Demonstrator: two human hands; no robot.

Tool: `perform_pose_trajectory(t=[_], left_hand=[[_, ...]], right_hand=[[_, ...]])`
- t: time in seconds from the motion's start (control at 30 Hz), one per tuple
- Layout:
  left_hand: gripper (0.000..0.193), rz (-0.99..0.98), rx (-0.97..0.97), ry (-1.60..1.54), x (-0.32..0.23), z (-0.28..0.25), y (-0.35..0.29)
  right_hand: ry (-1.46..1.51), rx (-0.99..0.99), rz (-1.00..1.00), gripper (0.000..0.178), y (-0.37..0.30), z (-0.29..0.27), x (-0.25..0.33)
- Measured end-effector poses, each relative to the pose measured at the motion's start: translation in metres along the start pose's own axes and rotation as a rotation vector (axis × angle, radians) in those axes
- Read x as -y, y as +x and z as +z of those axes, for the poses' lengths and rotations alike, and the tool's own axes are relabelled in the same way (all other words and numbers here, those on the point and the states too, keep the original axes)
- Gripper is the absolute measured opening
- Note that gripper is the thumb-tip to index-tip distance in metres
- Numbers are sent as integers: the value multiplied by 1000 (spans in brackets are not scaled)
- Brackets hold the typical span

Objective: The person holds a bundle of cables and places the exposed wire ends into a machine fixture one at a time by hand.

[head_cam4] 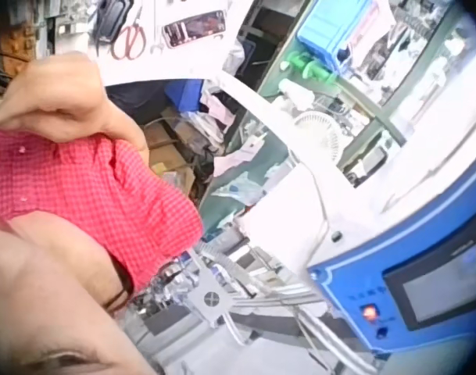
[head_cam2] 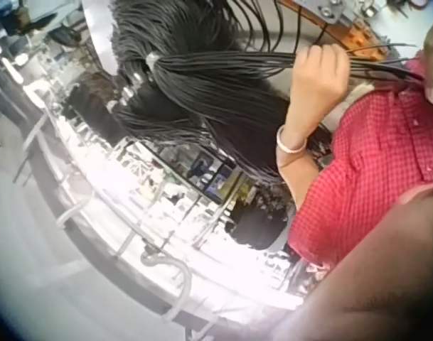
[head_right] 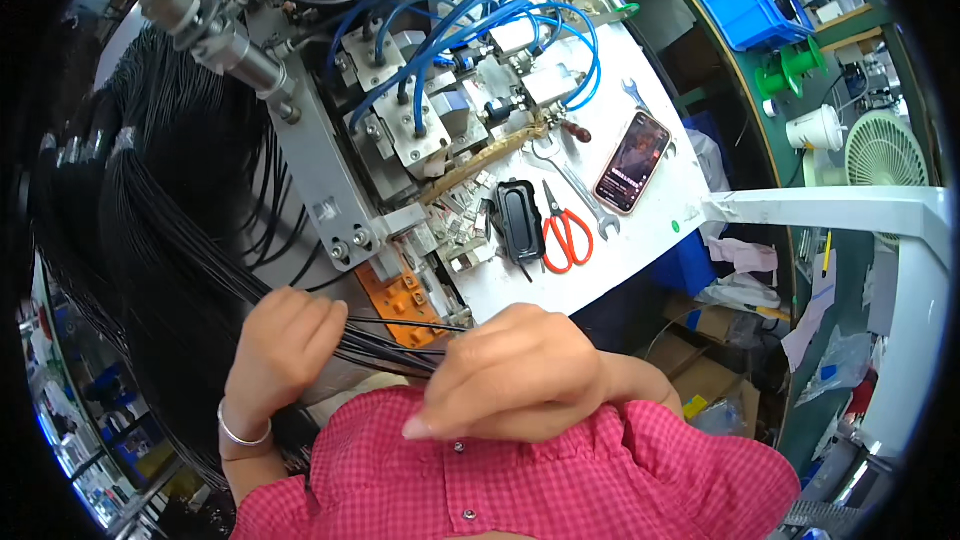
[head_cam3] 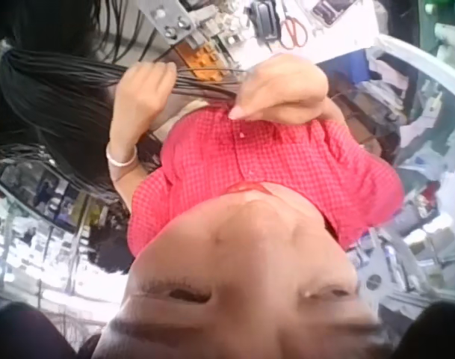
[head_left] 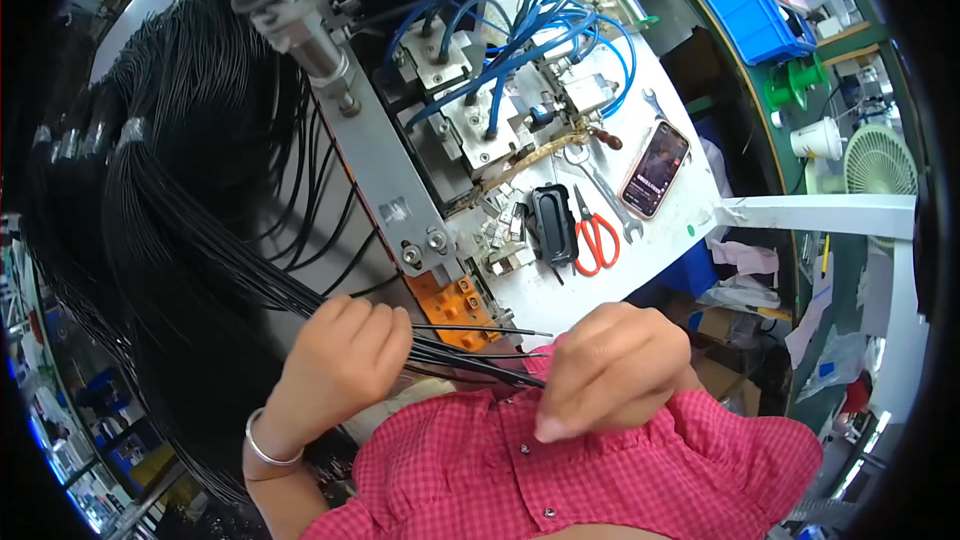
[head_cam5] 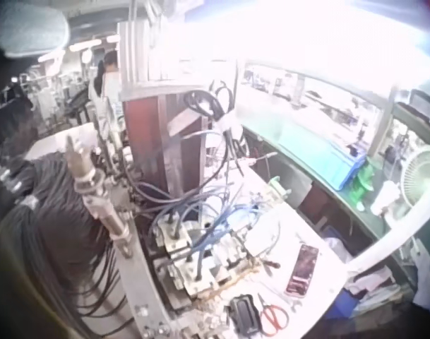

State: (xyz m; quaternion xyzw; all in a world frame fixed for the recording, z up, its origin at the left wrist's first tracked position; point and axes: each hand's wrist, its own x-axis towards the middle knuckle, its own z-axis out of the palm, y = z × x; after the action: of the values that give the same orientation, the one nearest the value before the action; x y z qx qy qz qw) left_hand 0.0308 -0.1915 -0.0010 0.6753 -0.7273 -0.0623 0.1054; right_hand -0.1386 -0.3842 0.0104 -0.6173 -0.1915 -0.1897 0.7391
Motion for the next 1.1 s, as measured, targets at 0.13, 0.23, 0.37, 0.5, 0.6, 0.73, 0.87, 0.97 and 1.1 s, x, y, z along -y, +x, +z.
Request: perform_pose_trajectory(t=[0.13, 0.23, 0.37, 0.5, 0.6, 0.73, 0.87, 0.97, 1.1], left_hand=[[28, 26, -21, -7, -5, -5, 4], [28, 41, -54, 61, -10, 6, 8], [30, 83, -179, 157, -16, 22, 8], [18, 69, -402, 173, -22, 41, 7], [22, -21, -373, 151, -24, 47, -5], [26, -44, -381, 117, -23, 48, -2], [30, -63, -313, 89, -23, 45, -1], [33, -82, -273, 51, -24, 46, -1], [36, -101, -272, -17, -23, 47, -1]], right_hand=[[88, -64, -150, 13, -7, 14, 12], [109, -71, -291, 9, -27, 27, 10], [134, 8, -364, 9, -58, 49, 11], [-62, -331, -382, 10, -94, 46, 16], [-306, -832, 103, 14, -107, 17, -19], [-250, -846, 367, 14, -106, 5, -74], [-101, -690, 417, 12, -78, 16, -93], [-48, -670, 415, 11, -63, 12, -101], [-38, -642, 426, 11, -58, 8, -105]])
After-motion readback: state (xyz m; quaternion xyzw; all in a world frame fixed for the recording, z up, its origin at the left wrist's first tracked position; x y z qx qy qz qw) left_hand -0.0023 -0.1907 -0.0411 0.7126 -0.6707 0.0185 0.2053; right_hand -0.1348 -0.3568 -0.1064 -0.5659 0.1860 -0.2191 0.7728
